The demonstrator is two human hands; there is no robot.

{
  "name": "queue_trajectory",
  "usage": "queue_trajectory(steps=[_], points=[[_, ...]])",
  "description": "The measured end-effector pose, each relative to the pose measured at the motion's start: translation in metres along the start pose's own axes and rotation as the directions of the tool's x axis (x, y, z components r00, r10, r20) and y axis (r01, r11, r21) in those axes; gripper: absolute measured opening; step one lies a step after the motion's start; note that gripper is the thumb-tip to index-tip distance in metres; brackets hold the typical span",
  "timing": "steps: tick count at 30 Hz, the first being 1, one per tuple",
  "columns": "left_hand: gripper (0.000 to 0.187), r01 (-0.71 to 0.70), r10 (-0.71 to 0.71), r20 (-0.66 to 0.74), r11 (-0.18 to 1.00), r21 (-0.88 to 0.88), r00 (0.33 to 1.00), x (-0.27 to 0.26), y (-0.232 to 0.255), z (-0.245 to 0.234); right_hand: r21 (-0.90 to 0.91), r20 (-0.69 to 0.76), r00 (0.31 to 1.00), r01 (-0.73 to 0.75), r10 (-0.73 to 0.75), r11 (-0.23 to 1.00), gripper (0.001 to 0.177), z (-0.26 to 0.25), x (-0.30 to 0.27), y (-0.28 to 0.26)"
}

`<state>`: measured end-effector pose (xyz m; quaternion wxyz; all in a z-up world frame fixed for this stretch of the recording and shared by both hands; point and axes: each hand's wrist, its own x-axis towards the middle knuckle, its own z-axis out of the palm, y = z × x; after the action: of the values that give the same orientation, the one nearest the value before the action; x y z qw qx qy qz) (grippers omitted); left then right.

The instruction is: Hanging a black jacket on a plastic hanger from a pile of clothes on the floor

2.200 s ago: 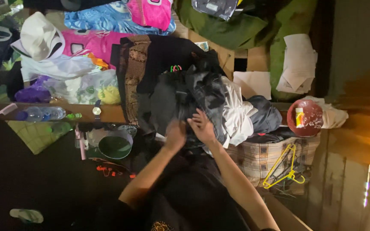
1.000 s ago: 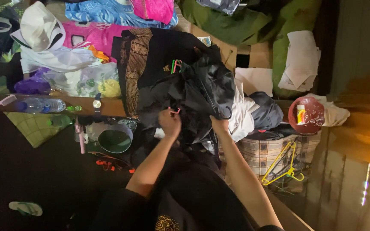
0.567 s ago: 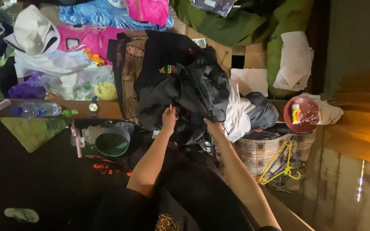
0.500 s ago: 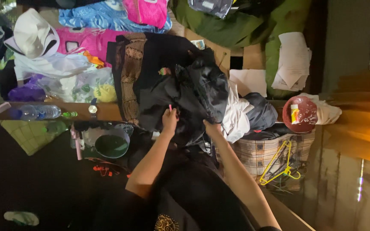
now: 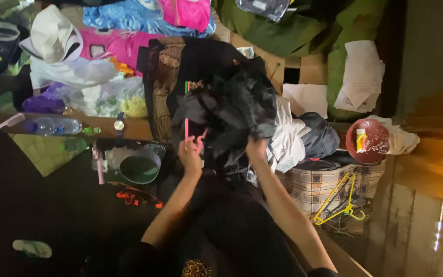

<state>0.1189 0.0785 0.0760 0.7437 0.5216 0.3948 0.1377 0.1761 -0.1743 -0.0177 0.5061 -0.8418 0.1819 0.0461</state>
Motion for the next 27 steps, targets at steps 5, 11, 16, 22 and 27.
queue_trajectory(steps=[5, 11, 16, 22, 27], points=[[0.025, 0.104, -0.103, 0.019, 0.990, -0.096, 0.995, 0.019, 0.059, -0.016, 0.463, 0.114, 0.927, -0.367, 0.356, 0.807, 0.028, -0.030, 0.034, -0.022], [0.026, 0.434, -0.411, 0.139, 0.848, -0.303, 0.901, 0.061, 0.062, -0.052, 0.610, 0.136, 0.940, -0.328, 0.312, 0.722, 0.027, -0.041, 0.033, -0.080], [0.031, 0.565, -0.526, 0.287, 0.502, -0.655, 0.800, 0.066, 0.038, -0.070, 0.616, 0.208, 0.918, -0.391, 0.338, 0.684, 0.016, -0.047, 0.025, -0.114], [0.032, 0.625, -0.563, 0.315, 0.525, -0.577, 0.764, 0.039, 0.009, -0.051, 0.613, 0.219, 0.932, -0.363, 0.290, 0.702, 0.016, -0.049, 0.022, -0.149], [0.025, 0.591, -0.580, 0.251, 0.524, -0.613, 0.775, 0.035, 0.006, -0.061, 0.652, 0.419, 0.894, -0.418, 0.159, 0.632, 0.023, -0.054, 0.010, -0.191]])
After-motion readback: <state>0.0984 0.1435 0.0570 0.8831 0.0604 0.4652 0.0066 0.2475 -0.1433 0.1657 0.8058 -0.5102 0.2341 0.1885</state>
